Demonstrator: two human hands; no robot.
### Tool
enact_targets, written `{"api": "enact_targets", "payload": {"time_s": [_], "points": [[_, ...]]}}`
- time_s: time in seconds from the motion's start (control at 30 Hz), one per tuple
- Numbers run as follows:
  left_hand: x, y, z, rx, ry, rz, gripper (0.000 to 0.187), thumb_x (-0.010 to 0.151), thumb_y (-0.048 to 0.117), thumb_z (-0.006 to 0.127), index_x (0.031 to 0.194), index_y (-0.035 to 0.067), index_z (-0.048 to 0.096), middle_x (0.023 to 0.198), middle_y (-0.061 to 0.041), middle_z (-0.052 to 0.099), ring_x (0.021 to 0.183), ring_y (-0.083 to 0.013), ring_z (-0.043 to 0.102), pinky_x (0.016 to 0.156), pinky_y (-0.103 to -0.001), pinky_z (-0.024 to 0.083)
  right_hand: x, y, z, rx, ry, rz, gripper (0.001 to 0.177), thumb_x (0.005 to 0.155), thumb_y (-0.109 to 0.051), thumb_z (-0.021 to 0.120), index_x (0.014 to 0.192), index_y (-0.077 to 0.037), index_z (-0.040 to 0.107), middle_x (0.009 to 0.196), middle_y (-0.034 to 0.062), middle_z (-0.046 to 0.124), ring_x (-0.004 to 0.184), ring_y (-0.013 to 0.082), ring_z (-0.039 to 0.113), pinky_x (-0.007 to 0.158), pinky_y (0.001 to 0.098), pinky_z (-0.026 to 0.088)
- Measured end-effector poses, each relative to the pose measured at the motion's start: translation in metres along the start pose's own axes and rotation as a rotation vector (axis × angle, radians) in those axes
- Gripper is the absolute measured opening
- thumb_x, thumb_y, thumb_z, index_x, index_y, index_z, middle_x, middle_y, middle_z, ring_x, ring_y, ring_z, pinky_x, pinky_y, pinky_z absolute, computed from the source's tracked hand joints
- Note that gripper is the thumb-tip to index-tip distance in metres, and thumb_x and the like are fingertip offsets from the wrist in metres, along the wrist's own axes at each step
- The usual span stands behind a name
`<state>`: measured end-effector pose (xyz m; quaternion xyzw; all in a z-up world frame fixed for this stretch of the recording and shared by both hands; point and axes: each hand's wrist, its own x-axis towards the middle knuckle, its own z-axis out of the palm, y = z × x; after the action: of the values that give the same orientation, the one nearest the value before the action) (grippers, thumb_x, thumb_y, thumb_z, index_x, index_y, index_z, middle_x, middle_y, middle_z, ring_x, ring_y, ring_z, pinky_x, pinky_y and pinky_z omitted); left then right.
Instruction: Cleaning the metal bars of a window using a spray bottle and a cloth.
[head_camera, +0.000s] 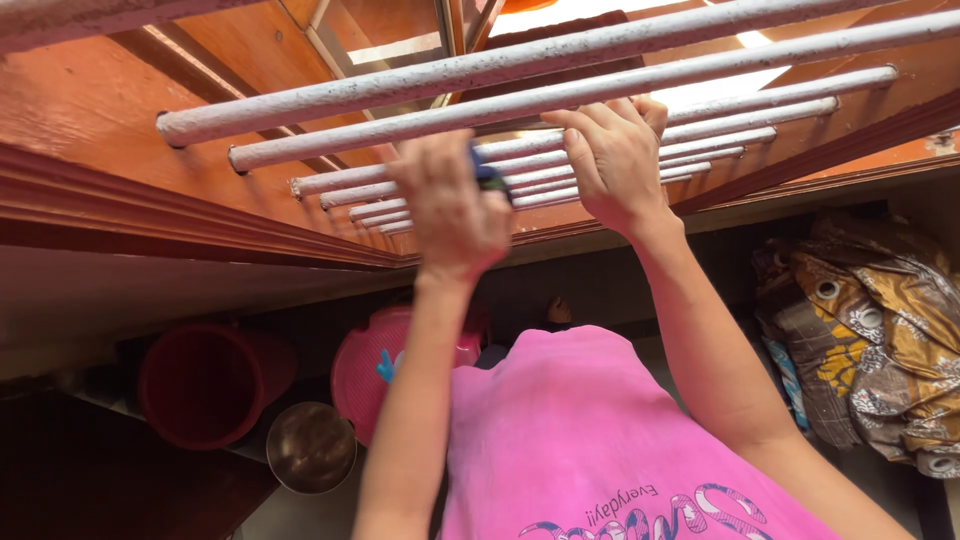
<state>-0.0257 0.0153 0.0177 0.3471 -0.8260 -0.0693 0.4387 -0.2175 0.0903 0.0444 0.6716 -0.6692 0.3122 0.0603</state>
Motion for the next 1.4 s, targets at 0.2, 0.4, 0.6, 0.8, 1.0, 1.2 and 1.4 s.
{"api": "enact_targets", "payload": {"time_s": [0.2, 0.4, 0.6, 0.8, 1.0, 1.2, 1.4], "points": [[-0.008, 0.029, 0.033, 0.023, 0.003, -0.009, 0.042, 0.099, 0.031, 0.062, 0.132, 0.009, 0.052, 0.135, -0.014, 0.048, 0.134, -0.0383, 0.043, 0.130, -0.058, 0.016, 0.000, -0.002, 0.005, -0.027, 0.033, -0.016, 0.030, 0.114, -0.020, 0.050, 0.122, -0.010, 0.077, 0.099, 0.0034, 0.072, 0.093, 0.0221, 0.058, 0.097, 0.0409, 0.031], [-0.028, -0.052, 0.024, 0.052, 0.016, 0.051, 0.034, 0.095, 0.020, 0.059, 0.127, 0.010, 0.058, 0.125, -0.012, 0.054, 0.123, -0.0346, 0.049, 0.123, -0.054, 0.029, -0.001, -0.001, 0.005, -0.032, 0.007, 0.000, 0.030, 0.117, -0.024, 0.051, 0.121, -0.012, 0.078, 0.088, -0.0002, 0.068, 0.087, 0.0192, 0.056, 0.097, 0.0395, 0.030], [-0.018, -0.081, -0.044, 0.194, 0.099, -0.011, 0.030, 0.097, 0.019, 0.051, 0.120, 0.003, 0.062, 0.119, -0.019, 0.059, 0.124, -0.0411, 0.054, 0.127, -0.061, 0.027, -0.002, 0.000, 0.005, -0.041, 0.010, -0.010, 0.029, 0.117, -0.024, 0.052, 0.123, -0.012, 0.077, 0.091, 0.0000, 0.069, 0.090, 0.0187, 0.058, 0.098, 0.0388, 0.030], [-0.004, -0.050, -0.013, 0.097, 0.117, -0.077, 0.025, 0.096, 0.018, 0.049, 0.108, 0.003, 0.066, 0.108, -0.018, 0.062, 0.114, -0.0400, 0.056, 0.119, -0.060, 0.033, 0.001, -0.003, 0.005, -0.051, 0.033, -0.019, 0.024, 0.114, -0.025, 0.058, 0.119, -0.012, 0.077, 0.096, 0.0017, 0.073, 0.096, 0.0200, 0.061, 0.097, 0.0394, 0.030], [0.005, 0.015, 0.030, 0.031, 0.073, -0.024, 0.024, 0.100, 0.020, 0.054, 0.112, 0.001, 0.063, 0.105, -0.018, 0.060, 0.111, -0.0391, 0.056, 0.114, -0.058, 0.038, 0.000, -0.004, 0.005, -0.052, 0.035, -0.010, 0.024, 0.114, -0.024, 0.057, 0.120, -0.013, 0.078, 0.098, 0.0018, 0.072, 0.097, 0.0209, 0.061, 0.097, 0.0401, 0.031], [-0.011, -0.042, -0.001, 0.077, -0.005, 0.078, 0.033, 0.099, 0.018, 0.059, 0.127, 0.000, 0.063, 0.115, -0.018, 0.061, 0.116, -0.0373, 0.056, 0.118, -0.059, 0.036, -0.001, -0.003, 0.005, -0.068, 0.013, -0.017, 0.026, 0.116, -0.025, 0.055, 0.122, -0.013, 0.078, 0.089, -0.0006, 0.068, 0.091, 0.0205, 0.057, 0.098, 0.0398, 0.031], [-0.015, -0.073, -0.042, 0.235, 0.125, -0.053, 0.028, 0.106, 0.017, 0.056, 0.127, 0.000, 0.060, 0.123, -0.020, 0.061, 0.124, -0.0395, 0.055, 0.123, -0.059, 0.032, -0.001, -0.003, 0.004, -0.061, 0.024, -0.016, 0.025, 0.116, -0.027, 0.057, 0.120, -0.013, 0.078, 0.087, -0.0010, 0.066, 0.088, 0.0189, 0.056, 0.098, 0.0395, 0.031]]}}
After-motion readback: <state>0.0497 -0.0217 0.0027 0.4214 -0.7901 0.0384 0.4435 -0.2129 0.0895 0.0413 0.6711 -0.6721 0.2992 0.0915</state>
